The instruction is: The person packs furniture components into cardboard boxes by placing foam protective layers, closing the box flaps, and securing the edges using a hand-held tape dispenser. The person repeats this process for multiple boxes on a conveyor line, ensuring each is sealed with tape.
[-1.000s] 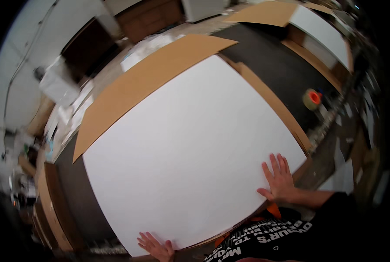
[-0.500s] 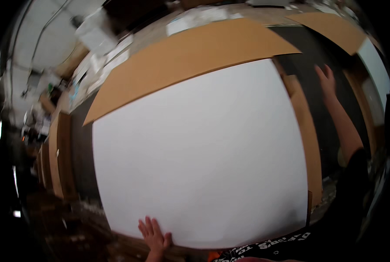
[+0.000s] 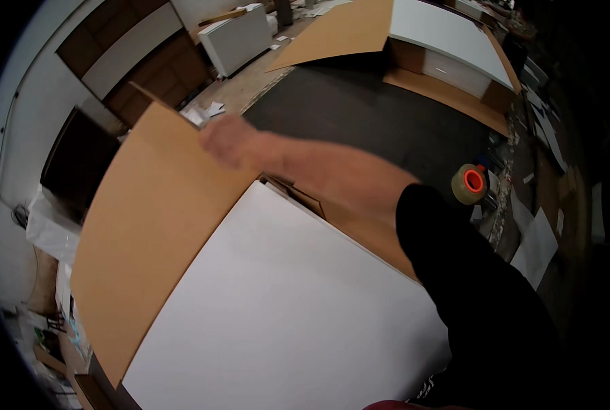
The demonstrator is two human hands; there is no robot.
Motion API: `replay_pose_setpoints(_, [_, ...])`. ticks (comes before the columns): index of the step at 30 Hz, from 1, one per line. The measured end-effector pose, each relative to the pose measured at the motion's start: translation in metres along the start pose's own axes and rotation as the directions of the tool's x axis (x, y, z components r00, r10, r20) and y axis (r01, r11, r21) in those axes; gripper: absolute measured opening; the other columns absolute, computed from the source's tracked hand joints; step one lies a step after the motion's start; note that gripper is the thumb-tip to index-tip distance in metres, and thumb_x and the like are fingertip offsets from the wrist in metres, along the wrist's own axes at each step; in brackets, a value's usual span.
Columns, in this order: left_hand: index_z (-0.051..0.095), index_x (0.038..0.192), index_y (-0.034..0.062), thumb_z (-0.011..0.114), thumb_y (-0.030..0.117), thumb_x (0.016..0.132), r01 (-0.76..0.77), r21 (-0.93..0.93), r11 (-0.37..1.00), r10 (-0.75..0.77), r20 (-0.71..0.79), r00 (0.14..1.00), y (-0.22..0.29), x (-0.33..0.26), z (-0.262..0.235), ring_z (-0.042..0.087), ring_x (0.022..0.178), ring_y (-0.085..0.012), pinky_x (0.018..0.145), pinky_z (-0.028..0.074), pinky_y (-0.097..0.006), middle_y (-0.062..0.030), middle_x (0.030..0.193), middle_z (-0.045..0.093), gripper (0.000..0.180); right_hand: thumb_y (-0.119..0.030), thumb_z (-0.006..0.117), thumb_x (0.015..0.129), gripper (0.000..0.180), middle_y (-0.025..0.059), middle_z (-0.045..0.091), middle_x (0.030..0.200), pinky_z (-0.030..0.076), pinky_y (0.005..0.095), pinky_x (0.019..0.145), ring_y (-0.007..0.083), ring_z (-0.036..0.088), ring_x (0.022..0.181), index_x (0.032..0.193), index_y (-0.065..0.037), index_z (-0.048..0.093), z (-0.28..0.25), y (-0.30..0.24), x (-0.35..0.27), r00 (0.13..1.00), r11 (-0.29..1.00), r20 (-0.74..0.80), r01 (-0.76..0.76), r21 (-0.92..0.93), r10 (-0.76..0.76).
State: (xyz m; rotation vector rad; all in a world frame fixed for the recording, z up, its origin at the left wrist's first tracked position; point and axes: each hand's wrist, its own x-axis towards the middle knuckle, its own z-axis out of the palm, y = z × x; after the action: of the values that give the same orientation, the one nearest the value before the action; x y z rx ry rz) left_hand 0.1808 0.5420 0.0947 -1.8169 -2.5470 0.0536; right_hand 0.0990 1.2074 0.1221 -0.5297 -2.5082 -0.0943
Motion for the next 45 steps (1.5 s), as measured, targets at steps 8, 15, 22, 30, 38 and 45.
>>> replay_pose_setpoints(8, [0.028, 0.144, -0.002, 0.054, 0.048, 0.09, -0.062, -0.031, 0.998, 0.063, 0.024, 0.998, -0.011, 0.02, 0.025, 0.017, 0.138, -0.0501, 0.108, 0.018, -0.065, -0.0291, 0.149, 0.024, 0.079, -0.011, 0.058, 0.079, 0.016, 0.0262, 0.063, 0.084, 0.05, 0.0491, 0.074, 0.0432, 0.062, 0.082, 0.094, -0.005, 0.054, -0.043, -0.031, -0.167, 0.64, 0.605, -0.025, -0.711, 0.357, 0.768])
replay_pose_setpoints(15, [0.029, 0.144, -0.001, 0.055, 0.047, 0.09, -0.122, -0.026, 0.992, 0.121, -0.038, 0.992, -0.021, 0.001, 0.047, 0.017, 0.139, -0.049, 0.108, 0.018, -0.065, -0.028, 0.149, 0.025, 0.077, -0.017, 0.064, 0.079, 0.02, 0.0133, 0.065, 0.095, 0.049, 0.0406, 0.068, 0.0313, 0.063, 0.089, 0.095, -0.006, 0.059, -0.085, -0.099, -0.299, 0.742, 0.679, 0.322, -0.669, 0.301, 0.588])
replay_pose_setpoints(22, [0.03, 0.144, 0.0, 0.056, 0.045, 0.089, -0.264, -0.042, 0.964, 0.26, -0.091, 0.961, -0.027, -0.018, 0.077, 0.016, 0.14, -0.0479, 0.109, 0.018, -0.065, -0.0269, 0.149, 0.026, 0.076, -0.038, 0.074, 0.078, 0.055, 0.0142, 0.052, 0.132, 0.041, 0.0475, 0.101, 0.0336, 0.044, 0.128, 0.12, -0.006, 0.058, -0.2, -0.313, -0.498, 0.998, 0.922, -0.049, -0.005, 0.387, 0.026])
replay_pose_setpoints(30, [0.031, 0.144, 0.0011, 0.058, 0.044, 0.089, -0.577, 0.03, 0.816, 0.576, -0.125, 0.808, -0.053, -0.084, 0.039, 0.015, 0.141, -0.0467, 0.109, 0.017, -0.065, -0.0257, 0.15, 0.027, 0.074, -0.046, 0.072, 0.071, 0.069, 0.0192, 0.049, 0.136, 0.034, 0.0505, 0.107, 0.0423, 0.041, 0.129, 0.121, -0.001, 0.057, -0.211, -0.338, -0.504, 0.995, 0.975, -0.095, 0.053, 0.214, -0.033])
replay_pose_setpoints(38, [0.022, 0.145, -0.0068, 0.07, 0.067, 0.063, -0.082, 0.224, 0.971, 0.173, -0.423, 0.89, -0.039, -0.062, -0.257, 0.022, 0.139, -0.0465, 0.113, 0.02, -0.053, -0.0305, 0.148, 0.027, 0.12, -0.062, 0.066, 0.067, 0.081, 0.0119, 0.054, 0.13, 0.036, 0.0455, 0.107, 0.0352, 0.048, 0.123, 0.125, -0.007, 0.055, -0.213, -0.345, -0.505, 0.995, 0.991, -0.009, 0.101, 0.089, -0.101])
replay_pose_setpoints(45, [0.009, 0.15, -0.0005, 0.077, 0.063, 0.059, -0.336, 0.103, 0.936, 0.269, 0.402, 0.875, 0.019, -0.07, -0.074, 0.0, 0.137, -0.059, 0.111, 0.004, -0.064, -0.0316, 0.153, 0.003, 0.13, -0.045, 0.074, 0.061, 0.047, 0.0093, 0.067, 0.091, 0.05, 0.0374, 0.086, 0.0257, 0.064, 0.092, 0.086, -0.005, 0.067, -0.225, -0.373, -0.492, 0.954, 0.973, 0.292, -0.125, 0.193, 0.065])
